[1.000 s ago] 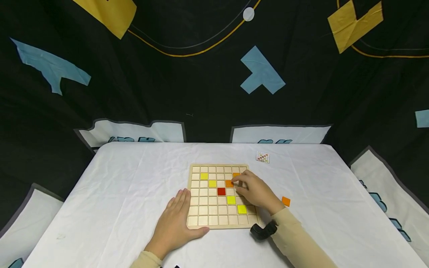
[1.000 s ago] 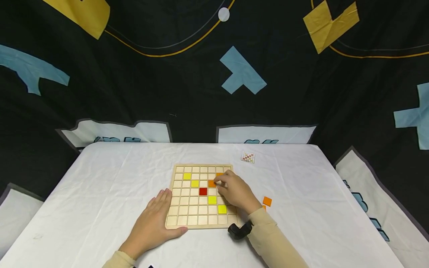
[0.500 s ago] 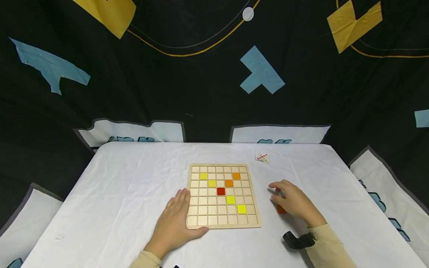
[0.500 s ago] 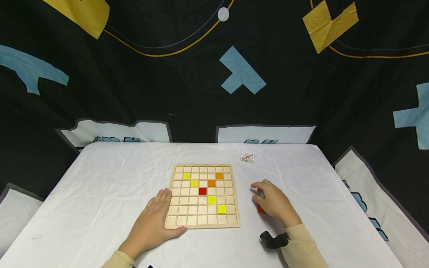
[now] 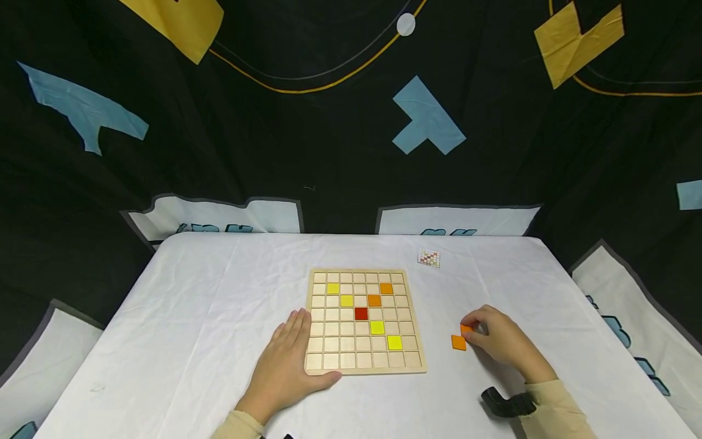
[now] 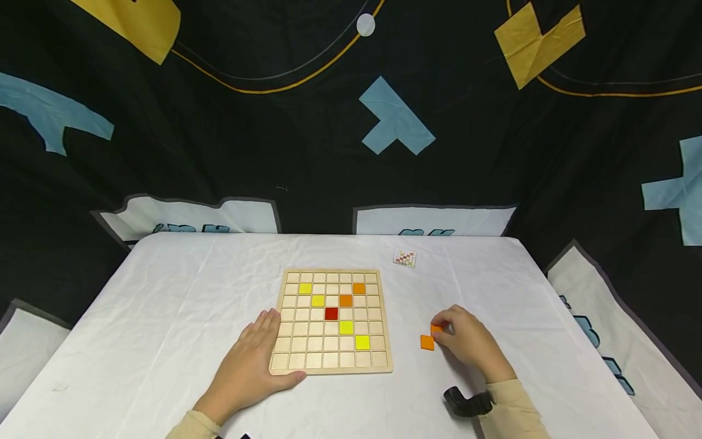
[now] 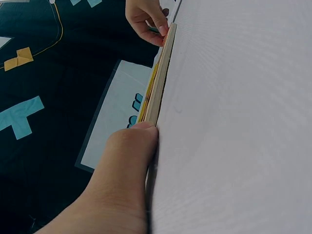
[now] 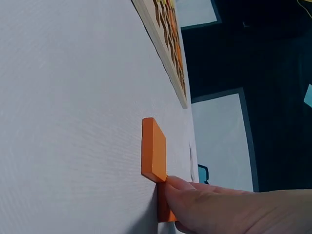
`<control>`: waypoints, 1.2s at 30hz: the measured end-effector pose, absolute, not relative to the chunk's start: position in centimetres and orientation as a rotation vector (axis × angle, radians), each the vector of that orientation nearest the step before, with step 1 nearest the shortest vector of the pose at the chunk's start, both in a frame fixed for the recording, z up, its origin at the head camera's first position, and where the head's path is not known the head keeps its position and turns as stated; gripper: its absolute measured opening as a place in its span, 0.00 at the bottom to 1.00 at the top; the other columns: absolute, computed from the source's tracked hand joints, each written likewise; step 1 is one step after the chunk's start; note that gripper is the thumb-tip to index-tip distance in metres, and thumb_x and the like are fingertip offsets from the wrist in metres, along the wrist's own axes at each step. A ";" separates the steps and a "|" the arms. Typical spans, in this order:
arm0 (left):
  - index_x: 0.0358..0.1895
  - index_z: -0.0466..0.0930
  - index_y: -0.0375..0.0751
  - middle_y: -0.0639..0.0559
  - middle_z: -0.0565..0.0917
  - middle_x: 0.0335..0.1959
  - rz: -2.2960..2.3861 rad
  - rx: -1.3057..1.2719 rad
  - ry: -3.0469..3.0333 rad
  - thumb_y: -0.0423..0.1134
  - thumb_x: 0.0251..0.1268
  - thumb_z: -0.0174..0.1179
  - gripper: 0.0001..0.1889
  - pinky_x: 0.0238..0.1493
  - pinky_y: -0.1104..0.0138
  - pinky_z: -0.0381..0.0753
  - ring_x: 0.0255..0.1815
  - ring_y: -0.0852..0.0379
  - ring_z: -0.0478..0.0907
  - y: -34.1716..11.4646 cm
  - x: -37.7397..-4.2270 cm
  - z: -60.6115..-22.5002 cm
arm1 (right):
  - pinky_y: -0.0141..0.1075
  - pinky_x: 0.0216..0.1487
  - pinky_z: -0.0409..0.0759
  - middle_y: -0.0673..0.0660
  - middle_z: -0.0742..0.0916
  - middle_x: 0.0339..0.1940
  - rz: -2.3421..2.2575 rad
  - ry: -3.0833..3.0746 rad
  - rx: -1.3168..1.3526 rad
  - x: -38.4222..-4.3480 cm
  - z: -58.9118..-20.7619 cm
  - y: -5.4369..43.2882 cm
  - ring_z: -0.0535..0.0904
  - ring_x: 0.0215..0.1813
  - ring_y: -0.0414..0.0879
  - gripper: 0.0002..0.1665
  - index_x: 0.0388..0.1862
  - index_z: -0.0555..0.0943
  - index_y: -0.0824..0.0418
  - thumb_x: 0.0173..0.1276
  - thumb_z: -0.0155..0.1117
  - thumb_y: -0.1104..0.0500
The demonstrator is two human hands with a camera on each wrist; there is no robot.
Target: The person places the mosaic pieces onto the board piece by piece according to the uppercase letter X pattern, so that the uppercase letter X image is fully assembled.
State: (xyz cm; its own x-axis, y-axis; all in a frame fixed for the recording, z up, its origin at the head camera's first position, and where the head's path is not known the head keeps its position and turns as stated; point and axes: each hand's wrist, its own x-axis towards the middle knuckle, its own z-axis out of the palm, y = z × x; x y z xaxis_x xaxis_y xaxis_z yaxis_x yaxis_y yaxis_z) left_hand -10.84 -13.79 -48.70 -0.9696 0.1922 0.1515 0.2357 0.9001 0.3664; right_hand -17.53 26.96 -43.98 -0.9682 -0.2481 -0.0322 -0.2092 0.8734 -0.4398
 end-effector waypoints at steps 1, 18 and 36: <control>0.77 0.52 0.30 0.39 0.55 0.80 -0.590 -0.334 -2.953 0.81 0.46 0.56 0.66 0.80 0.50 0.55 0.82 0.44 0.50 -13.8 -10.8 -48.7 | 0.45 0.47 0.77 0.51 0.83 0.40 -0.691 2.949 -0.367 -17.6 -44.0 26.9 0.76 0.43 0.46 0.07 0.40 0.84 0.54 0.63 0.71 0.59; 0.77 0.53 0.30 0.39 0.56 0.79 -0.576 -0.335 -2.948 0.81 0.46 0.57 0.66 0.80 0.51 0.55 0.82 0.44 0.50 -13.8 -10.9 -48.8 | 0.30 0.22 0.74 0.50 0.84 0.35 -1.028 2.876 -0.272 -19.2 -44.5 23.0 0.72 0.23 0.42 0.05 0.40 0.80 0.52 0.69 0.66 0.61; 0.77 0.53 0.30 0.39 0.57 0.79 -0.570 -0.335 -2.937 0.80 0.45 0.58 0.66 0.80 0.51 0.55 0.82 0.44 0.51 -13.8 -10.9 -48.8 | 0.28 0.32 0.73 0.43 0.81 0.29 -1.150 2.754 -0.603 -19.2 -44.9 12.2 0.72 0.29 0.39 0.05 0.38 0.81 0.48 0.68 0.68 0.58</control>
